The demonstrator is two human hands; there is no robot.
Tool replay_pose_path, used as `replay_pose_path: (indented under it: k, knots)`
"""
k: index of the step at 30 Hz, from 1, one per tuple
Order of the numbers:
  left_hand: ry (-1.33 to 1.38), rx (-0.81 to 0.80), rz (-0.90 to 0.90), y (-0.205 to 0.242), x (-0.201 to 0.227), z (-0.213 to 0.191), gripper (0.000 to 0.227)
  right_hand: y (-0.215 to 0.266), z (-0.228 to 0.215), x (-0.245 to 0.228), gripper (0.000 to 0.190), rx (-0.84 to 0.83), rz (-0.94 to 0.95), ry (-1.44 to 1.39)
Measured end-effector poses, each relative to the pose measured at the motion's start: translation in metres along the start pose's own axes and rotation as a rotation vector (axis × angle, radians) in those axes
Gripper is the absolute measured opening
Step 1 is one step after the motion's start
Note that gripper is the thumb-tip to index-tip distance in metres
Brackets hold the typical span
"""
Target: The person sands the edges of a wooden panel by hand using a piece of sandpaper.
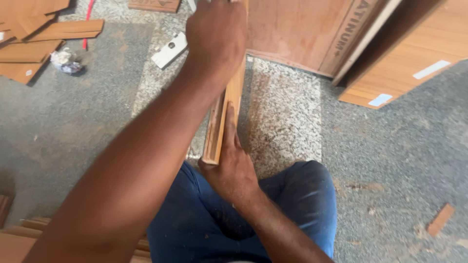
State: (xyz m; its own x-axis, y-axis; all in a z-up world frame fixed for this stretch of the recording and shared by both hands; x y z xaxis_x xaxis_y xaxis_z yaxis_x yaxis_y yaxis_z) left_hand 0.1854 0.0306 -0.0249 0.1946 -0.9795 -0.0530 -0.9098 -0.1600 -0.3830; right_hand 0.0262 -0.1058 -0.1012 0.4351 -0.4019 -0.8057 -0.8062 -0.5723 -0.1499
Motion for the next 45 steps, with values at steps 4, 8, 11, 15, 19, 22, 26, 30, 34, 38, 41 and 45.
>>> replay_pose_path:
  k: [4,8,11,15,19,22,26,30,34,38,41,45]
  knots:
    - [1.296,-0.109,-0.543,0.011,-0.004,0.004,0.031,0.001,0.002,0.002,0.116,-0.168,0.264,-0.008]
    - [0.081,-0.198,0.052,0.105,0.009,-0.067,0.024,0.001,0.003,0.012,0.106,-0.166,0.116,0.041]
    - [0.127,-0.135,0.029,0.193,0.018,-0.113,0.033,0.001,0.004,0.02,0.092,-0.262,0.028,0.17]
    - [0.206,-0.251,-0.088,0.232,0.02,-0.121,0.039,-0.006,0.008,0.028,0.092,-0.288,0.375,-0.024]
    - [0.083,-0.203,0.003,0.159,0.015,-0.092,0.041,-0.001,0.011,0.023,0.082,-0.181,-0.088,0.245]
    - [0.067,-0.242,-0.045,0.058,0.009,-0.039,0.029,0.002,0.005,0.018,0.095,0.097,-0.22,0.13]
    - [0.182,-0.067,-0.041,-0.03,0.001,0.034,0.029,0.003,0.003,0.012,0.11,-0.078,0.06,0.017]
    - [0.242,-0.053,-0.033,-0.032,0.0,0.036,0.03,0.001,0.001,0.009,0.118,-0.223,0.273,-0.026]
    - [0.075,-0.182,0.021,0.047,0.009,-0.038,0.03,-0.001,-0.001,0.008,0.104,-0.143,0.104,-0.003]
    - [0.15,-0.13,0.065,0.184,0.02,-0.101,0.031,-0.003,-0.003,0.018,0.088,-0.207,-0.032,0.143]
    - [0.198,-0.229,0.006,0.232,0.024,-0.115,0.041,-0.004,0.003,0.025,0.09,-0.314,0.224,0.014]
    - [0.129,-0.177,0.044,0.193,0.026,-0.105,0.034,-0.002,0.013,0.033,0.076,-0.43,0.259,0.121]
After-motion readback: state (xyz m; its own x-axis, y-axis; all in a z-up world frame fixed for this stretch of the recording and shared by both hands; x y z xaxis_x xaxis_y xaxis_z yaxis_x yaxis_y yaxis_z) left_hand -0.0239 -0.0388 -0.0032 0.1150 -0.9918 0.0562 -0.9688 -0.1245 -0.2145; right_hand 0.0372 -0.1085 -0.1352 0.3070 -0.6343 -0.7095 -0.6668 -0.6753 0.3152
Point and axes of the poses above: each hand's wrist, its own y-axis away from the middle knuckle, its own z-axis out of the palm, x = y × z, the point moved 1 cm from there along -y, towards the middle knuckle, and after that the axes turned 3 degrees about -x, right-handed, at the moved point
